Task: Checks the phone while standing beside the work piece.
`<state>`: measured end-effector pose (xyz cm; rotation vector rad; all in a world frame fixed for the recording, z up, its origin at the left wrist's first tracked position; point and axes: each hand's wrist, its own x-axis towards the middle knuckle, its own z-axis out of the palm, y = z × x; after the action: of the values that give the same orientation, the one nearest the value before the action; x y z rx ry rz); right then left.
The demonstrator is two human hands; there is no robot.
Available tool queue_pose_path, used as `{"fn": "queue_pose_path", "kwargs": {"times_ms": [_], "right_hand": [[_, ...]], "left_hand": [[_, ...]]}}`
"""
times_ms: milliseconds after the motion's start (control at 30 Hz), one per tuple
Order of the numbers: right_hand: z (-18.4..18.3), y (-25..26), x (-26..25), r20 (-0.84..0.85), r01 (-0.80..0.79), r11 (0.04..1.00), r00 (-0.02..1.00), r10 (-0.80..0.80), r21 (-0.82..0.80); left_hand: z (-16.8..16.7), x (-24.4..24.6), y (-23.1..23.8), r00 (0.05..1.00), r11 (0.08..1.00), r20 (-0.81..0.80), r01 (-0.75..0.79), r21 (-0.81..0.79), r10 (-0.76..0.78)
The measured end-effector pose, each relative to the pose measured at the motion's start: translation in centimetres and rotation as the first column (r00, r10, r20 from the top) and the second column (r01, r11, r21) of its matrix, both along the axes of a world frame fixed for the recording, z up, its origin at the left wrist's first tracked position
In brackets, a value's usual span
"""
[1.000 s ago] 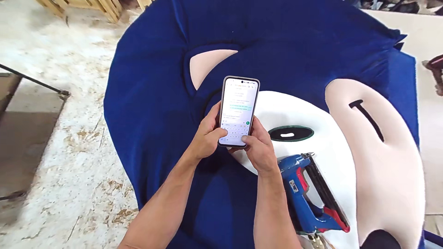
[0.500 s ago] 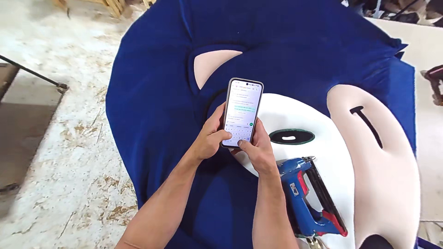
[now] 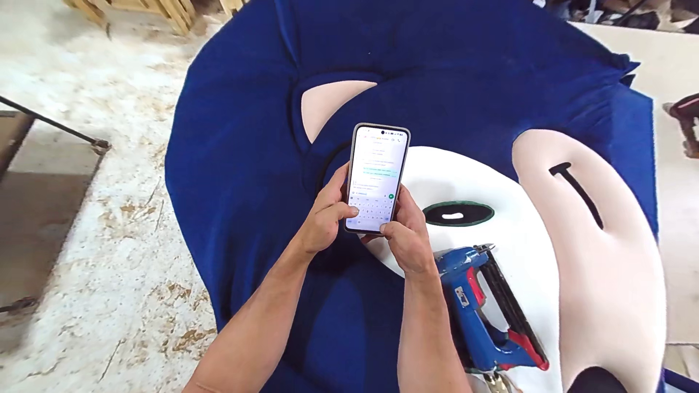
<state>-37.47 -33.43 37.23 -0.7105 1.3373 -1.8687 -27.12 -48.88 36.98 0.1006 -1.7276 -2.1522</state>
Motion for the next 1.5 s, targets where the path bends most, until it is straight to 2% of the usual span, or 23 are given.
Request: {"fn": "queue_pose_path", "kwargs": {"times_ms": [133, 500, 767, 867, 1133, 1233, 1300, 1500], "right_hand": [[0.0, 0.0, 0.0, 0.002, 0.02, 1.0, 1.0, -0.02, 0.007], [-0.1, -0.1, 0.1, 0.005, 0.036, 0.999, 0.999, -0.036, 0.0], [-0.2, -0.1, 0.1, 0.004, 0.034, 0.999, 0.999, -0.034, -0.003], [-0.2, 0.0, 0.1, 0.006, 0.043, 0.999, 0.999, -0.043, 0.003], [-0.1, -0.1, 0.0, 0.014, 0.056, 0.998, 0.998, -0.056, 0.001], [-0.1, 0.0, 0.0, 0.017, 0.056, 0.998, 0.998, -0.056, 0.002], [0.0, -0.1, 0.1, 0.02, 0.054, 0.998, 0.998, -0.054, 0.014], [-0.1, -0.2, 0.1, -0.002, 0.048, 0.999, 0.999, -0.048, 0.02]], "left_hand": [[0.2, -0.1, 0.2, 1.0, 0.998, 0.024, -0.003, -0.056, 0.004], [0.1, -0.1, 0.2, 0.999, 0.998, 0.049, -0.003, -0.063, 0.006], [0.1, -0.2, 0.6, 0.996, 0.992, 0.018, -0.091, -0.083, 0.093], [0.1, 0.0, 0.4, 0.999, 0.995, 0.01, -0.034, -0.09, 0.035], [0.2, -0.2, 1.1, 0.996, 0.989, 0.067, -0.055, -0.136, 0.064], [0.1, 0.0, 0.7, 0.999, 0.985, 0.021, -0.031, -0.17, 0.035], [0.2, -0.1, 0.5, 1.0, 0.988, -0.022, -0.02, -0.155, 0.017], [0.1, -0.1, 0.7, 0.999, 0.992, 0.011, -0.046, -0.119, 0.047]]}}
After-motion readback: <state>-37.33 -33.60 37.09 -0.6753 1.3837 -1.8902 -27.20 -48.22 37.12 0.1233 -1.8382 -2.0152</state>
